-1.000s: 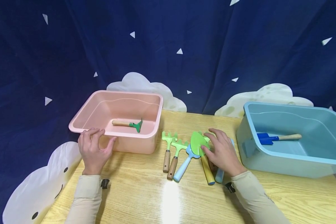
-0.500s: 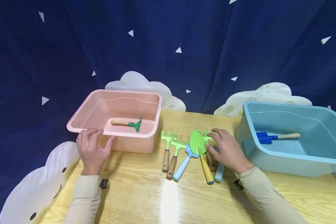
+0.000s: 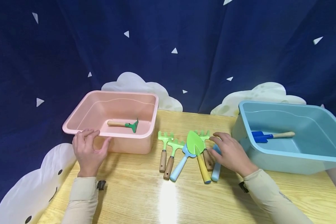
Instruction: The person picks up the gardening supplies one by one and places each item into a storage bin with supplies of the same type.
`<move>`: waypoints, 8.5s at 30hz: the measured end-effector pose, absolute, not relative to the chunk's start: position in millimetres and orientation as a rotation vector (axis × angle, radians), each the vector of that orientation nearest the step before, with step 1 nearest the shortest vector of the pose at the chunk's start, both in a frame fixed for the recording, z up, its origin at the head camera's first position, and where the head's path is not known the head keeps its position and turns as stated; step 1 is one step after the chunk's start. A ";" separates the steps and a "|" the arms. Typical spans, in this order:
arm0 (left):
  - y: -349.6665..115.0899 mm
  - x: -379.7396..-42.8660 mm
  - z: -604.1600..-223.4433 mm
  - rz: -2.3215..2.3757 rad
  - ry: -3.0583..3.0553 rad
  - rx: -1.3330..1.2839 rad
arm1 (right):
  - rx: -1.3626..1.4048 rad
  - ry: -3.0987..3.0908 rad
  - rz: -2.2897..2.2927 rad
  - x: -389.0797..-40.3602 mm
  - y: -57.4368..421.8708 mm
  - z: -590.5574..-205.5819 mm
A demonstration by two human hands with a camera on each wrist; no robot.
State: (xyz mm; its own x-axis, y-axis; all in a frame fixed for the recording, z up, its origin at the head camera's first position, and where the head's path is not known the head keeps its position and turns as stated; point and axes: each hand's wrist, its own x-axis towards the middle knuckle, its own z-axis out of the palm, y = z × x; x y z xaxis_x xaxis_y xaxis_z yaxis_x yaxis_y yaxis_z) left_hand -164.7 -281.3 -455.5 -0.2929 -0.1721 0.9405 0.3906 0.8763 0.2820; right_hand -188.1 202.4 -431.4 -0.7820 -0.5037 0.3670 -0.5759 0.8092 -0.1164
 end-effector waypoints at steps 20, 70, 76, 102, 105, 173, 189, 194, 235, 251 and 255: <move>-277.7 -162.4 -447.8 -0.592 -1.766 -0.156 | 0.890 -2.693 0.346 -168.6 161.1 -430.5; -273.3 -163.8 -445.4 -0.631 -1.757 -0.157 | 0.598 -2.986 0.417 -183.7 190.5 -491.2; -272.9 -162.4 -444.9 -0.632 -1.756 -0.144 | 0.662 -2.932 0.324 -173.8 201.7 -494.5; -276.5 -160.9 -445.5 -0.652 -1.787 -0.142 | 0.812 -3.156 0.652 -179.2 232.5 -482.1; -275.8 -161.0 -446.1 -0.653 -1.797 -0.138 | 0.804 -3.149 0.663 -178.2 233.2 -482.0; -274.2 -158.7 -442.6 -0.641 -1.799 -0.151 | 0.479 -3.046 0.932 -183.4 221.0 -454.7; -275.7 -159.0 -442.5 -0.635 -1.804 -0.148 | 0.700 -2.990 1.501 -203.3 198.3 -396.8; -276.8 -159.3 -443.0 -0.636 -1.797 -0.151 | 0.793 -3.006 1.452 -209.4 187.3 -378.7; -283.1 -162.7 -450.2 -0.622 -1.823 -0.151 | 1.215 -3.065 1.597 -296.4 71.4 -278.8; -280.3 -156.5 -449.3 -0.660 -1.788 -0.145 | 1.198 -3.083 1.680 -292.5 8.6 -271.0; -277.2 -154.3 -448.0 -0.665 -1.776 -0.139 | 1.226 -3.088 1.723 -290.8 -2.0 -276.6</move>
